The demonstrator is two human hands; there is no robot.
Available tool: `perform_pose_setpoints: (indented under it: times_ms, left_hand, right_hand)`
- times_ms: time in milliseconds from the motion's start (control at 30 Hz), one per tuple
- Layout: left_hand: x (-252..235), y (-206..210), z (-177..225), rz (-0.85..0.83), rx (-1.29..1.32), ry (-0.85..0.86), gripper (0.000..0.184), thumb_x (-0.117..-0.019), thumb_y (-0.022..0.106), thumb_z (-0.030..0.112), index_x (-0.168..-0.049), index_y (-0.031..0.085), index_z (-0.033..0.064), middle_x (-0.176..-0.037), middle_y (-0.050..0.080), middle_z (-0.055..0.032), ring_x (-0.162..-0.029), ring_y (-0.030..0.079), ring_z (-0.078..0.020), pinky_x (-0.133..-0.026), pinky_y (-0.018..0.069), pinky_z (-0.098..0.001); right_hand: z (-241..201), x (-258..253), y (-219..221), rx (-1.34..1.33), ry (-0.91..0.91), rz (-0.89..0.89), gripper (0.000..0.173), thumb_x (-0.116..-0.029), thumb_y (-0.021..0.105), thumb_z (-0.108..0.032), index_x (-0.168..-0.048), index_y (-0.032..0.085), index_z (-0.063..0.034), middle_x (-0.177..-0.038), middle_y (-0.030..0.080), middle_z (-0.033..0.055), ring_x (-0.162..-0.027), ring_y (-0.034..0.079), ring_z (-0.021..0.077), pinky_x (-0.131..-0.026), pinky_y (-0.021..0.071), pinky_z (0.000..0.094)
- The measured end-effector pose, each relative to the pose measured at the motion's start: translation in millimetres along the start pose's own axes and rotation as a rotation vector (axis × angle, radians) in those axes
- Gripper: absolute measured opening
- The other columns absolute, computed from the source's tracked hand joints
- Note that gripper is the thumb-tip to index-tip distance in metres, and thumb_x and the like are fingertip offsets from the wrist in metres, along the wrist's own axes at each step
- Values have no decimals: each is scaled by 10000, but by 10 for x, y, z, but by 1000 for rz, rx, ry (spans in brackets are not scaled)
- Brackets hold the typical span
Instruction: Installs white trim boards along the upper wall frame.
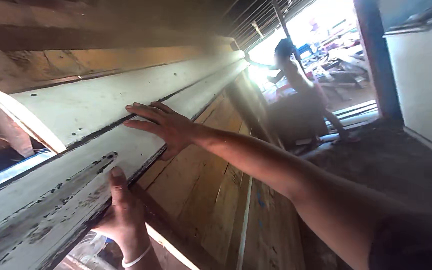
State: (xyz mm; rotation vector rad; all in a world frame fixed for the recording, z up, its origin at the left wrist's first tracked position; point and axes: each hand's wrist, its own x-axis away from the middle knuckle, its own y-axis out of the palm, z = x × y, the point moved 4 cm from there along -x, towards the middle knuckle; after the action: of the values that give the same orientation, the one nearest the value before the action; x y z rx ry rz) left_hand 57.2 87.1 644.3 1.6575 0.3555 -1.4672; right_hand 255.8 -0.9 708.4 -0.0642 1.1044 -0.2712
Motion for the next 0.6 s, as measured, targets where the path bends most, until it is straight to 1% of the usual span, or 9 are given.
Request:
perform_pose_setpoints:
  times_ms: [167,233,333,467,600]
  left_hand:
    - [-7,-4,-23,1,36,-14,566,-860,785,-2,-1286,451,-167,-1122,716,-145,-1095,708,-186,-1030,574,-386]
    - [-7,-2,-24,9,38,-5,560,-852,789,-8,-1275,459,-167,-1114,719,-141,-1087,711,-182,-1021,579,-382]
    - [-8,-7,-16,20,12,-9,567,-846,791,-13,-1279,459,-168,-1115,719,-138,-1081,712,-169,-1019,579,-370]
    - [-6,-7,-16,25,-2,-18,603,-839,806,1,-1293,447,-166,-1130,711,-144,-1090,707,-171,-1019,579,-371]
    - [-13,-1,-18,15,11,4,584,-845,787,-14,-1292,443,-164,-1121,712,-138,-1089,707,-174,-1012,582,-373]
  right_hand:
    - [3,-14,1,-15,-4,-17,1223,-529,855,-671,-1587,398,-261,-1672,302,141,-1560,243,319,-1256,196,583]
    - [1,-19,1,-13,1,-18,1209,-536,852,-668,-1583,403,-262,-1671,304,137,-1560,242,309,-1260,194,572]
    - [7,-19,18,-21,2,-1,1189,-550,835,-673,-1581,413,-257,-1667,317,133,-1561,243,307,-1259,192,582]
    - [-5,-20,4,-19,13,-13,1207,-535,858,-650,-1584,405,-261,-1672,307,125,-1564,235,302,-1261,192,582]
    - [8,-13,17,-30,4,9,1204,-528,859,-651,-1577,421,-255,-1665,318,135,-1561,242,309,-1257,197,587]
